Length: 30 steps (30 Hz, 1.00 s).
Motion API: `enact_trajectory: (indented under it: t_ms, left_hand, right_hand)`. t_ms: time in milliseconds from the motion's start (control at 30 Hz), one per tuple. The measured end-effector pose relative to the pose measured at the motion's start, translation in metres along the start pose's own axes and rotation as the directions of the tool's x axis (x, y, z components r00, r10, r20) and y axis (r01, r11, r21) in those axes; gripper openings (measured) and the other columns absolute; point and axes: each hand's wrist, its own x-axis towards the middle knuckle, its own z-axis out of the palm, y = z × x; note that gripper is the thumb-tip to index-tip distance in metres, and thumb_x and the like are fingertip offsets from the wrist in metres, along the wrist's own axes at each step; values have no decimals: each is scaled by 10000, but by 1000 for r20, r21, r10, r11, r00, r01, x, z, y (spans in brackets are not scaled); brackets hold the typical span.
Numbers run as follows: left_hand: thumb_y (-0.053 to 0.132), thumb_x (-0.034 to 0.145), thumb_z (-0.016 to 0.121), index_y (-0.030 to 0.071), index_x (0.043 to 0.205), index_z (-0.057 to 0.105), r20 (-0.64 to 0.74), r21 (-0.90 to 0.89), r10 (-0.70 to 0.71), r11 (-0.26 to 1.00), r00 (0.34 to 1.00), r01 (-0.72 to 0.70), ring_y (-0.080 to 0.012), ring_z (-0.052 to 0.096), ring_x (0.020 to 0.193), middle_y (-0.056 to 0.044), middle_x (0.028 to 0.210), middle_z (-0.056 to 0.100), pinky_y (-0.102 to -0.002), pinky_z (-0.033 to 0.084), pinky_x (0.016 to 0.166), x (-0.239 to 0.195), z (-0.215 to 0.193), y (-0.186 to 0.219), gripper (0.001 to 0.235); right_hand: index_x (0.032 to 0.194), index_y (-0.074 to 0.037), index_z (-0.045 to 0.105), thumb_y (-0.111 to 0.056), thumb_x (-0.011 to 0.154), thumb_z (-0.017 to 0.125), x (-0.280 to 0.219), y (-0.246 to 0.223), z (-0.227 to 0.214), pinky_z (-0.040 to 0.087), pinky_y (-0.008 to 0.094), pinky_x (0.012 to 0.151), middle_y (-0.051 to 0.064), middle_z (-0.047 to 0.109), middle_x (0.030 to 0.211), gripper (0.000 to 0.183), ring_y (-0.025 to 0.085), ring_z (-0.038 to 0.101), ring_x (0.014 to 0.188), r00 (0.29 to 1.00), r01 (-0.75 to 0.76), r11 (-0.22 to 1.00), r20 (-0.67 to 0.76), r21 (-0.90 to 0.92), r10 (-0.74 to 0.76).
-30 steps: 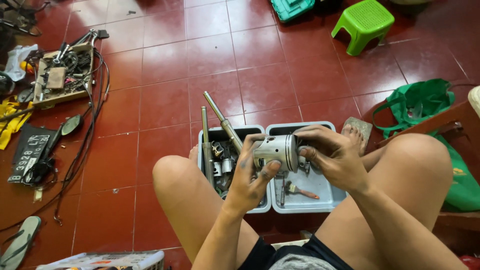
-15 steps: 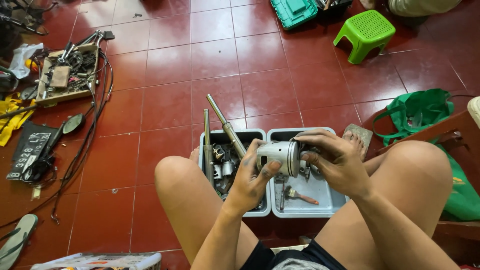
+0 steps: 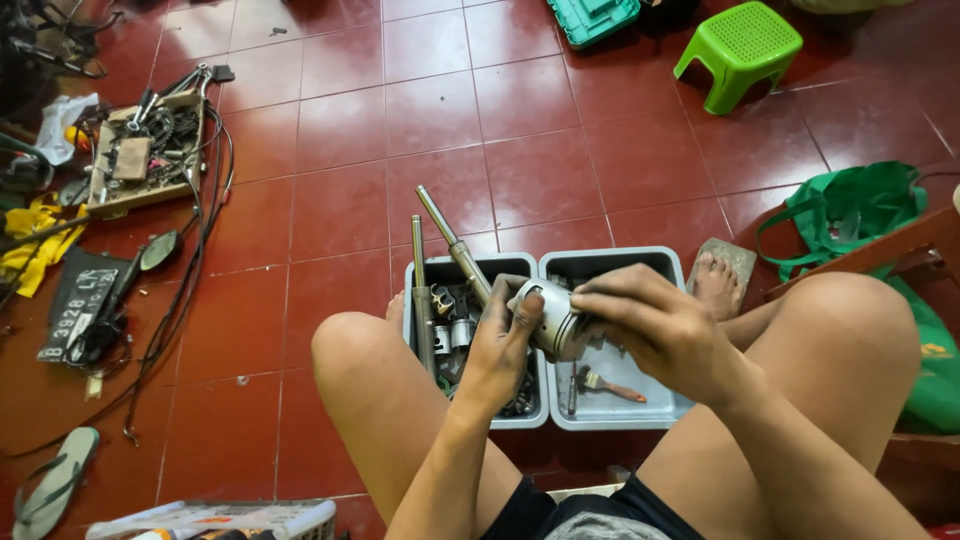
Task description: Sanding the outer surface of a motorcycle piston using a piece of sandpaper to smooth it.
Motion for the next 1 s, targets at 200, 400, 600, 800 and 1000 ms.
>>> enact_trajectory:
  t_ms: [200, 400, 600, 800, 1000]
  left_hand:
    - [253, 990, 647, 81, 1304, 604, 44, -287, -70, 955, 997, 79, -245, 687, 929, -168, 1083, 693, -462, 608, 917, -6, 10, 25, 361]
    - [19, 948, 520, -85, 1278, 656, 18, -444, 31, 896, 999, -20, -344, 715, 933, -226, 1043, 684, -518, 613, 868, -4, 5, -8, 371]
    - [51, 859, 659, 17, 1120, 751, 72, 33, 152, 987, 986, -155, -155, 656, 785, -142, 839, 755, -379, 596, 759, -6, -6, -3, 279]
    - [-83, 756, 607, -19, 704, 632, 58, 274, 432, 860, 900, -431, -427, 735, 891, -199, 1277, 706, -486, 583, 810, -6, 13, 49, 87]
    - [49, 859, 732, 10, 642, 628, 70, 271, 452, 849, 889, -453, -337, 763, 914, -91, 1206, 726, -390, 581, 871, -3, 8, 33, 243]
  right_hand:
    - [1119, -40, 751, -70, 893, 741, -2, 8, -15, 578, 441, 838, 145, 757, 1046, 229, 325, 751, 937, 946, -324, 945, 25, 36, 323]
    - [1106, 12, 766, -21, 908, 717, -10, 19, -17, 572, 374, 850, 137, 765, 996, 208, 164, 692, 928, 812, -553, 734, 57, 395, 581]
    - [1109, 6, 787, -48, 939, 691, -21, 26, -16, 561, 332, 875, 61, 757, 949, 203, 98, 627, 904, 703, -671, 545, 199, 502, 683]
    - [1074, 13, 797, -61, 926, 700, -22, 25, -11, 547, 335, 816, 86, 762, 917, 192, 127, 628, 885, 710, -686, 533, 296, 496, 639]
    - [1096, 14, 787, -45, 920, 697, -17, 28, -12, 549, 346, 841, 133, 774, 966, 206, 161, 665, 927, 802, -591, 660, 255, 464, 540]
